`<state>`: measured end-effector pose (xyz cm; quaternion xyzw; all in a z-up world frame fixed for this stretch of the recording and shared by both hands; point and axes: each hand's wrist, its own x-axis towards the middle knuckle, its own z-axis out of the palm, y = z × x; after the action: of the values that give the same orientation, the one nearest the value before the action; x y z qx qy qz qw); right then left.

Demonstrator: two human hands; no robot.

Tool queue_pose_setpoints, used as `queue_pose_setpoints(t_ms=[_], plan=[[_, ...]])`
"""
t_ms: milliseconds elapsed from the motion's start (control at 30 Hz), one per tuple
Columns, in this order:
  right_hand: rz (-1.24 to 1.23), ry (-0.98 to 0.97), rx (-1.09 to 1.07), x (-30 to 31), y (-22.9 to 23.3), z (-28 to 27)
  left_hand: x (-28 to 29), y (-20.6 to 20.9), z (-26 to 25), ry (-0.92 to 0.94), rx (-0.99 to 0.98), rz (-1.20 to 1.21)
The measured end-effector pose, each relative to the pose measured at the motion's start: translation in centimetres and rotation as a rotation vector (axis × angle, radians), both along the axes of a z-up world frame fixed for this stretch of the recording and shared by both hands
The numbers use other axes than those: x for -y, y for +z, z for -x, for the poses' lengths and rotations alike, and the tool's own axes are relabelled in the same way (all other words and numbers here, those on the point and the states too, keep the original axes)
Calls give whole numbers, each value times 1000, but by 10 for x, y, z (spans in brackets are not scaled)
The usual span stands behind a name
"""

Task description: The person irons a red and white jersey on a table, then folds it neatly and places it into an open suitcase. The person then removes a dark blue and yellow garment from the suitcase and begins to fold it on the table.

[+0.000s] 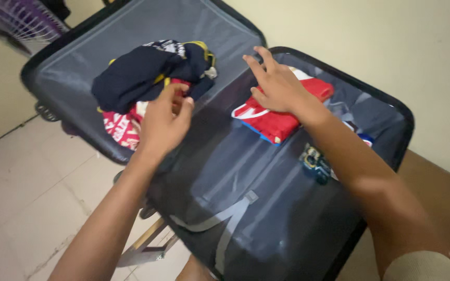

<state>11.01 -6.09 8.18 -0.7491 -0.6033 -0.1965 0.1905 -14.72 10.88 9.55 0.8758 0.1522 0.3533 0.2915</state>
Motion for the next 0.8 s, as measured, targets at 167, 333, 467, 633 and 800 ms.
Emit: queue_pose_setpoints(t_ms=[167, 333, 467, 633, 800], plan=[[-110, 118, 22, -46, 2, 28, -36, 8, 41, 235, 123, -297], [-171, 151, -139, -100, -4, 48, -77, 0, 67, 458, 163, -482], [-319, 222, -273, -142, -6, 61, -109, -8, 74, 406, 139, -340], [-402, 237, -371, -184, -10, 70, -139, -27, 66, 334, 89, -196], [-392, 80, -246, -197, -15, 70, -152, -31, 53, 296, -52, -59]])
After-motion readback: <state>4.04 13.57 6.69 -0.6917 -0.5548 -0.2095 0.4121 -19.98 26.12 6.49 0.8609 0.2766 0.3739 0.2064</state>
